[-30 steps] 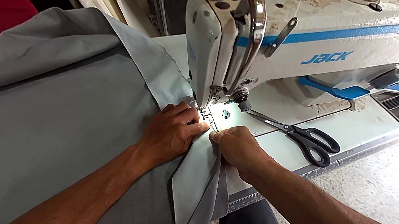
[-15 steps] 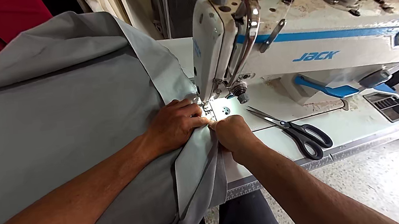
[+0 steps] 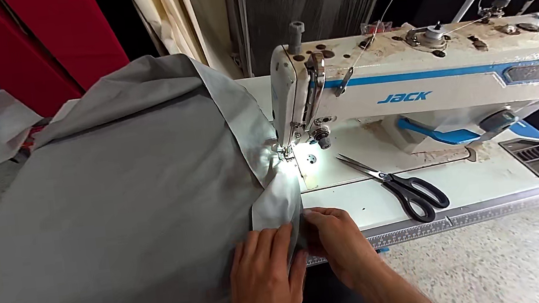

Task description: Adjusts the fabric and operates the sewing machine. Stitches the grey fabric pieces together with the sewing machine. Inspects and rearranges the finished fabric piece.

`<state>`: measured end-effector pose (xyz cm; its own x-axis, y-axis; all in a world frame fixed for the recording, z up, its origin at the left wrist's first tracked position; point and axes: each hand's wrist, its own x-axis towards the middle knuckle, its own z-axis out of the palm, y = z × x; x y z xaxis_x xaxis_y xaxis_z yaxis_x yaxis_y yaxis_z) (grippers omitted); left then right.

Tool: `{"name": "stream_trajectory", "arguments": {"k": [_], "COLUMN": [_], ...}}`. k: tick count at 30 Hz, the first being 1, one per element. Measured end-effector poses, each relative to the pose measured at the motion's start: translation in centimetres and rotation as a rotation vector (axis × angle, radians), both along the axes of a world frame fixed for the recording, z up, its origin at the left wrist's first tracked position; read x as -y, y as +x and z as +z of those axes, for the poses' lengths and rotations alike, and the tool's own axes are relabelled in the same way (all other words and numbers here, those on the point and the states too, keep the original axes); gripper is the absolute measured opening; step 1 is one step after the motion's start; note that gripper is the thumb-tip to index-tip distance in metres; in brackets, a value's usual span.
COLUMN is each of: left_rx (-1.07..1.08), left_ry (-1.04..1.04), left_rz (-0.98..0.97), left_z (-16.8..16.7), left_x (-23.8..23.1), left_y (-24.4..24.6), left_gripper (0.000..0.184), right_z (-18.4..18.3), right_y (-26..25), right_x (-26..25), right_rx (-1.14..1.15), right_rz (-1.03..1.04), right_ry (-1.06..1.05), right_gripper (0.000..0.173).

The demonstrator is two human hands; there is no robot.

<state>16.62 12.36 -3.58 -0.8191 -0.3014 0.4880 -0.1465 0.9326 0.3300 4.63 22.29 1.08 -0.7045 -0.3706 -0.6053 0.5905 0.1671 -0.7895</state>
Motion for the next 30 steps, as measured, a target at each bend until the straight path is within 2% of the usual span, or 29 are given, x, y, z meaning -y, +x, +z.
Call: {"name": "stream_trajectory", "arguments": {"k": [2, 5, 6, 10, 14, 21, 24, 27, 30], "left_rx": [0.021, 0.063, 0.042, -0.008, 0.024, 0.105, 0.107, 0.146, 0.208], "left_ry": [0.015, 0.205, 0.207, -0.048, -0.275, -0.394, -0.406, -0.368, -0.114], "left_rz": [0.078, 0.106, 0.121, 0.084, 0.044, 0.031, 0.032, 0.007, -0.085], "left_z": [0.1, 1.4, 1.7, 2.6, 2.3, 2.4, 2.3, 2.7, 5.4], "left_x": [-0.8, -0.2, 0.1, -0.1, -1.0, -1.1, -1.2, -1.1, 0.2], "left_y": [-1.0, -1.0, -1.0, -0.7, -0.7, -0.4, -0.4, -0.2, -0.7], "left_gripper": [0.041, 0.030, 0.028, 0.024, 0.031, 0.032, 0.032, 0.033, 0.033], "right_z": [-0.2, -0.8, -1.0, -1.6, -2.1, -2.0, -1.9, -1.8, -1.8], "right_y": [0.1, 0.1, 0.0, 0.1, 0.3, 0.4, 0.4, 0.3, 0.3], "right_x": [-0.1, -0.1, -0.1, 0.1, 0.0, 0.0, 0.3, 0.6, 0.9], "right_rx": [-0.011, -0.072, -0.102, -0.201, -0.222, -0.166, -0.171, -0.217, -0.231], "right_rz": [0.005, 0.033, 0.043, 0.058, 0.044, 0.007, -0.015, 0.006, 0.006], "right_ry": [-0.023, 0.000, 0.014, 0.042, 0.028, 0.037, 0.066, 0.123, 0.179], "right_gripper": [0.023, 0.015, 0.014, 0.013, 0.013, 0.021, 0.032, 0.024, 0.022]}}
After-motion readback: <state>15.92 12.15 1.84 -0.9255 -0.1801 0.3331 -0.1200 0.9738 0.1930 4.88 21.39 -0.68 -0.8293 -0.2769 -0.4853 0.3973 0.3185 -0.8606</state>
